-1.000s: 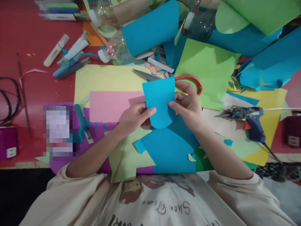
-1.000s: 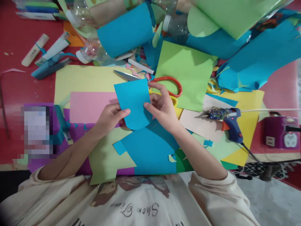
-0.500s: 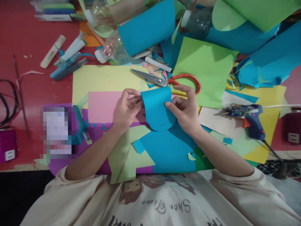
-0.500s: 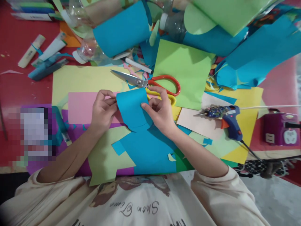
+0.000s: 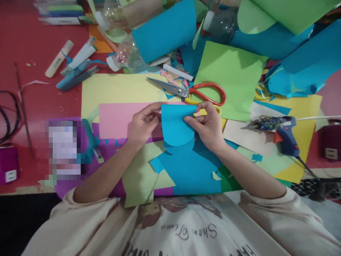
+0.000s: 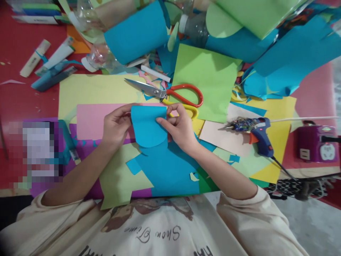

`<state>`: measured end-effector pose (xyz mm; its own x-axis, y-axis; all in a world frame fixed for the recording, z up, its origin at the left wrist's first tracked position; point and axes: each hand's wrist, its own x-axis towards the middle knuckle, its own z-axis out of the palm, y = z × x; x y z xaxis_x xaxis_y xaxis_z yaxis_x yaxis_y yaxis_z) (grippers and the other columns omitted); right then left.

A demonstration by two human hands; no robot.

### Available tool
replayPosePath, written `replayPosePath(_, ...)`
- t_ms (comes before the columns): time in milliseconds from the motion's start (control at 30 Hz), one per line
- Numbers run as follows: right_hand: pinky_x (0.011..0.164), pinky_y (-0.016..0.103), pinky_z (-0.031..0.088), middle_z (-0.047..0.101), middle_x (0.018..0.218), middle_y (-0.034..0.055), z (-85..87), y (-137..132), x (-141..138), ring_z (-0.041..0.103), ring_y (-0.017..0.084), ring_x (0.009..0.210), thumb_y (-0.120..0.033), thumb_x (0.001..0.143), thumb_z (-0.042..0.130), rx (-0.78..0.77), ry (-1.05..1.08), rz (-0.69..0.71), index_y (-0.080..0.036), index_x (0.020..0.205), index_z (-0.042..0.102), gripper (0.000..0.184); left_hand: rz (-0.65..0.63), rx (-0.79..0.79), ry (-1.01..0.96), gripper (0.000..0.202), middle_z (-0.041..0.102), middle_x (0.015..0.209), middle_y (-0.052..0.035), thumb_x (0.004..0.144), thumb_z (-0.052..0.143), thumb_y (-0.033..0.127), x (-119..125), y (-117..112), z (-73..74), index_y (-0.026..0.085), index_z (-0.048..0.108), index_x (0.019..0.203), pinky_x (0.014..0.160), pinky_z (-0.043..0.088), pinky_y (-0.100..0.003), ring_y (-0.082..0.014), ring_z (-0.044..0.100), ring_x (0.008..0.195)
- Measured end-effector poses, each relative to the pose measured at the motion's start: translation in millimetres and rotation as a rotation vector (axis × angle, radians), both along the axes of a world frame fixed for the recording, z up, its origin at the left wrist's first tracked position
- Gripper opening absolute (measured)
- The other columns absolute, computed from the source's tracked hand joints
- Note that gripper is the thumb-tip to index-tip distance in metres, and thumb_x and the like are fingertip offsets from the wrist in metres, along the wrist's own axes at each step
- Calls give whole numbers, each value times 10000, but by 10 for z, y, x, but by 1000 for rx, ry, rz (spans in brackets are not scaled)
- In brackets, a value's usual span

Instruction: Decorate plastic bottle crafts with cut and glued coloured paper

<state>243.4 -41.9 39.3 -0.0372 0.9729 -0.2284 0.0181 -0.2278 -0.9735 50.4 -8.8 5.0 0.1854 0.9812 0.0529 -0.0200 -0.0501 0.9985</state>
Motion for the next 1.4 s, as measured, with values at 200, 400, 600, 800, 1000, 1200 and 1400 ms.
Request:
replayPosePath(200, 289, 218, 338, 476, 446, -107, -25, -7, 52, 456, 107, 299, -699, 801, 562, 11, -56, 75, -273, 888, 429, 454, 55, -7, -2, 295, 729, 830, 4, 718, 785, 398, -6, 16, -48, 223, 750, 953, 681, 555, -259, -141, 672, 738)
replayPosePath(400, 439, 262, 490, 546, 637, -17, -46, 33, 91, 553, 123, 493, -684, 850, 513, 161, -135, -16, -256, 982, 620, 460, -7, -87, 18, 339, 682, 729, 7, 743, 778, 363, -25, -18, 49, 245, 753, 1060, 441, 364, -176, -55, 443, 499)
replayPosePath(600, 469, 253, 518, 656, 1117, 53, -69, 37, 74, 522, 80, 556, -552, 801, 671, 227, -101, 32, -242, 1039, 631, 394, -27, -46, 16, 285, 704, 903, -28, 789, 725, 332, -22, -67, 117, 254, 750, 1061, 505, 402, -188, -67, 479, 574)
replayPosePath(800, 447, 235, 520, 672, 1075, 38, -100, 3, 46, 542, 66, 525, -478, 835, 655, 222, -70, 140, -240, 1095, 608, 356, -170, -62, 78, 314, 690, 827, -21, 809, 724, 422, -62, -112, 94, 276, 736, 1087, 572, 515, -237, -137, 619, 673)
replayPosePath(1000, 814, 411, 584, 693, 1050, 76, 57, 137, 262, 689, 222, 912, -361, 924, 514, 432, -482, -18, -255, 1022, 623, 182, -162, -35, 95, 361, 709, 1139, -32, 823, 712, 388, -60, -104, 75, 293, 701, 1171, 735, 618, -324, -239, 681, 1008)
replayPosePath(1200, 1017, 575, 455, 607, 1284, 137, 115, 323, 422, 541, 338, 1220, -241, 857, 517, 347, -1084, 235, -207, 1286, 533, 431, -103, -53, 101, 331, 713, 1099, -35, 782, 765, 323, -81, -88, 29, 272, 718, 1105, 839, 633, -380, -310, 645, 1147)
replayPosePath(1400, 961, 550, 476, 568, 1221, 176, 4, 520, 355, 553, 367, 1156, -202, 832, 512, 356, -1334, 407, -187, 1422, 429, 597, -113, -43, 109, 337, 702, 1123, -29, 793, 748, 304, -65, -99, 31, 297, 713, 1128, 863, 628, -399, -317, 630, 1174)
